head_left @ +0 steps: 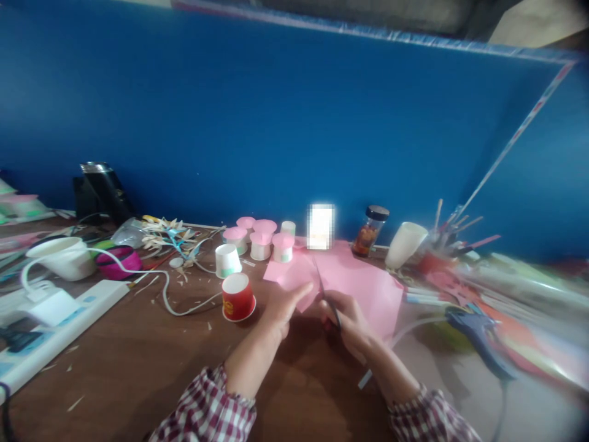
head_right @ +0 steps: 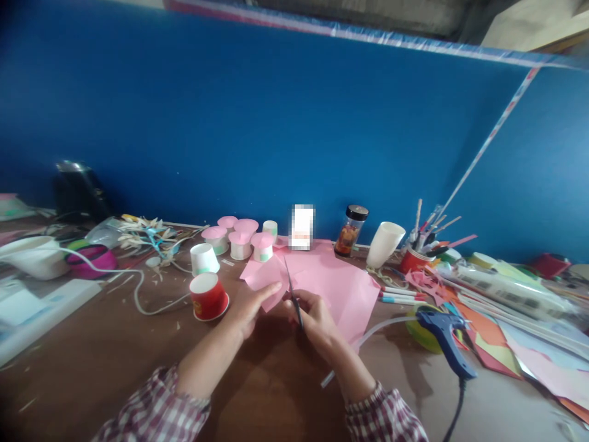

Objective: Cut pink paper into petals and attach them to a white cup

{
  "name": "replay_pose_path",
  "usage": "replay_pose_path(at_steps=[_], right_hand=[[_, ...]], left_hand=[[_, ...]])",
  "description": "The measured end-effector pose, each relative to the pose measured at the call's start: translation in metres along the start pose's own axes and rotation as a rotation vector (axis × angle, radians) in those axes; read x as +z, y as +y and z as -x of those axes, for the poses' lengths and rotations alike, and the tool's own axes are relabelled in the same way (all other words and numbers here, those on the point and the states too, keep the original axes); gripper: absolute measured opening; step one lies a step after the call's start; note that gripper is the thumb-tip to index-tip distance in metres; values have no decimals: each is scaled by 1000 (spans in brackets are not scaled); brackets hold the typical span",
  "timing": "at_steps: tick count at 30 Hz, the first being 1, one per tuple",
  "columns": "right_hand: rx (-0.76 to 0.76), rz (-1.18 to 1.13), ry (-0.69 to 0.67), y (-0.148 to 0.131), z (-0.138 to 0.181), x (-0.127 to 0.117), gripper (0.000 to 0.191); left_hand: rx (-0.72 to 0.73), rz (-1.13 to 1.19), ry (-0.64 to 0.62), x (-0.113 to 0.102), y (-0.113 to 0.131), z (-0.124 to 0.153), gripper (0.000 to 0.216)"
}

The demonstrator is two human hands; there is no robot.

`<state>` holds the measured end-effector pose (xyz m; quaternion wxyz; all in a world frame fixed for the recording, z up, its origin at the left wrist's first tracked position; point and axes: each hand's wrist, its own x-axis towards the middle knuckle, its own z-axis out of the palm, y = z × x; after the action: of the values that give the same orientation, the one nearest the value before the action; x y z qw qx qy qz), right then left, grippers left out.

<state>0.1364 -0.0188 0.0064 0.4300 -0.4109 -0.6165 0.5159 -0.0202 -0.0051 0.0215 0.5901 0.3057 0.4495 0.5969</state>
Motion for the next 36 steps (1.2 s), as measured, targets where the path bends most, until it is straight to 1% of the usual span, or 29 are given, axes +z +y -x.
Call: replay_pose_path(at_steps=[9, 18, 28, 36], right_hand=[[-7, 5, -19, 1, -1, 0, 27], [20, -34, -28, 3, -1, 0, 33], [23, -59, -28, -1, 0, 2, 32], [12, -33, -29, -1, 0, 2, 29]], left_hand=[[-2, -3, 12, 1, -2, -1, 48], [37, -5, 39, 1, -4, -2, 53], [28, -27, 23, 2, -4, -1, 51], [-2, -33, 49, 0, -5, -2, 52]])
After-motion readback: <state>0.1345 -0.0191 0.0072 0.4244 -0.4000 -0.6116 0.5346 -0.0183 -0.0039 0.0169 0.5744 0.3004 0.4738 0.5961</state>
